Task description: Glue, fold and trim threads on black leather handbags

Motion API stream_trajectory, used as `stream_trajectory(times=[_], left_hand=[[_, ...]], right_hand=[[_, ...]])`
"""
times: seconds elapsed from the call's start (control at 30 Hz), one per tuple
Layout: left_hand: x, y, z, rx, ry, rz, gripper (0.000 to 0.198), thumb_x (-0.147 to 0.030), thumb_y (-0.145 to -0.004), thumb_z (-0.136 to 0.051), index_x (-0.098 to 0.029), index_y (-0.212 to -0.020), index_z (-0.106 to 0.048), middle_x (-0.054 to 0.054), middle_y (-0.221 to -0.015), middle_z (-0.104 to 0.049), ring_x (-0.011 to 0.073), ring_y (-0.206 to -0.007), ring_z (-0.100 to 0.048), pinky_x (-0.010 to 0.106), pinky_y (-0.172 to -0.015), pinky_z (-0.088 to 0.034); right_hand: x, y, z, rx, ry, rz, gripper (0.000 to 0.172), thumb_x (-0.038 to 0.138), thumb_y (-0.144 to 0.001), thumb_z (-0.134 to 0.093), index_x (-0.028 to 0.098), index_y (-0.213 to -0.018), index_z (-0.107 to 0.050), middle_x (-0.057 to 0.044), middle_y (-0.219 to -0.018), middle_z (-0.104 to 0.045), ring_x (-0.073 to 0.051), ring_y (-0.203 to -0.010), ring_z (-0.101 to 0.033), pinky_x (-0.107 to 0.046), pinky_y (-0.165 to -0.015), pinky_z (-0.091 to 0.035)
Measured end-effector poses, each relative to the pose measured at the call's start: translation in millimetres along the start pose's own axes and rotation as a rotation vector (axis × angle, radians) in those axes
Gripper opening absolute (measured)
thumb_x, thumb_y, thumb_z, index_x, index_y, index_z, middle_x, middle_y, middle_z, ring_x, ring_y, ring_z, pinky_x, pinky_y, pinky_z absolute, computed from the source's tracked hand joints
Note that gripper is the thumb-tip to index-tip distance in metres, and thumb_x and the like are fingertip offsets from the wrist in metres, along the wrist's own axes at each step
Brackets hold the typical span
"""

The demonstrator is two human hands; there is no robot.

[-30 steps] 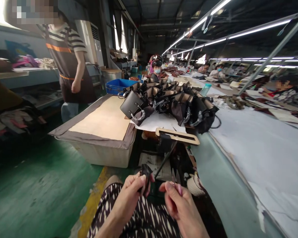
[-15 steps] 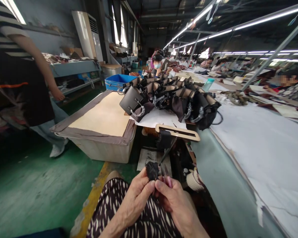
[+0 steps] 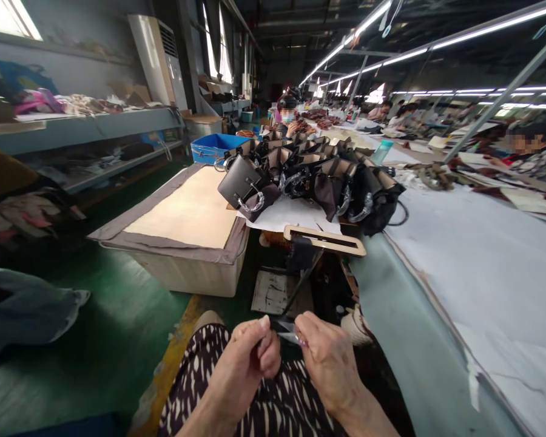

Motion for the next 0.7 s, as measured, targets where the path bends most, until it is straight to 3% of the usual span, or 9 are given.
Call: stream_trajectory(times=[0.1,0.17,0.33,0.43,0.53,0.7], left_hand=[[-13,7,-3.9,0.004,0.123,0.04,0.039,-0.03,-0.079,-0.056,-0.016,-0.049,-0.035,-0.005,-0.043,-0.031,0.0042,-0.039,-0.025,0.019,-0.041,-0.021],[-33,16,4.2,-0.045,0.216,0.024,0.041,-0.025,-0.08,-0.055,-0.017,-0.048,-0.031,-0.006,-0.042,-0.028,0.0041,-0.039,-0.025,0.018,-0.04,-0.024],[-104,41,64.5,-0.362,0.35,-0.114,0.039,-0.013,-0.088,-0.028,-0.02,-0.05,-0.025,-0.005,-0.04,-0.029,0.0052,-0.035,-0.029,0.017,-0.034,-0.028],[-136,46,99.9,-0.459,0.407,-0.22,0.037,-0.015,-0.092,-0.024,-0.021,-0.055,-0.027,-0.005,-0.042,-0.035,0.0058,-0.035,-0.035,0.016,-0.032,-0.032],[-148,39,118.6,-0.497,0.423,-0.209,0.036,-0.018,-0.094,-0.022,-0.021,-0.059,-0.026,-0.006,-0.044,-0.037,0.0054,-0.036,-0.038,0.015,-0.034,-0.034],[-150,26,128.8,-0.525,0.396,-0.21,0.034,-0.008,-0.091,-0.022,-0.021,-0.06,-0.024,-0.007,-0.043,-0.033,0.0054,-0.035,-0.035,0.016,-0.033,-0.03]], right_hand=[[-6,-3,6,0.065,0.14,0.112,0.023,0.011,-0.085,-0.04,0.02,-0.064,-0.041,0.0,-0.061,-0.046,-0.014,-0.054,-0.043,-0.027,-0.054,-0.025],[-23,2,13,0.079,0.211,0.111,0.022,0.008,-0.083,-0.039,0.02,-0.065,-0.042,0.0,-0.062,-0.048,-0.015,-0.055,-0.044,-0.028,-0.055,-0.024],[-93,32,39,0.043,0.362,0.035,0.018,0.011,-0.082,-0.039,0.021,-0.068,-0.045,-0.001,-0.064,-0.051,-0.015,-0.054,-0.047,-0.028,-0.053,-0.025],[-121,39,58,-0.001,0.448,0.054,0.018,0.012,-0.079,-0.039,0.022,-0.065,-0.042,0.001,-0.056,-0.046,-0.014,-0.044,-0.039,-0.03,-0.048,-0.021],[-130,32,73,0.017,0.438,0.105,0.018,0.013,-0.078,-0.038,0.022,-0.063,-0.041,0.0,-0.055,-0.044,-0.014,-0.045,-0.039,-0.032,-0.049,-0.021],[-139,19,85,0.11,0.367,0.069,0.019,0.017,-0.083,-0.039,0.023,-0.067,-0.048,-0.003,-0.06,-0.049,-0.016,-0.054,-0.046,-0.034,-0.053,-0.025]])
Point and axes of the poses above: each hand's wrist, its own y-axis away from the middle knuckle, its own z-axis out of the back of the hand, x = y × z, the point moved 3 cm from there along -y, towards the middle knuckle
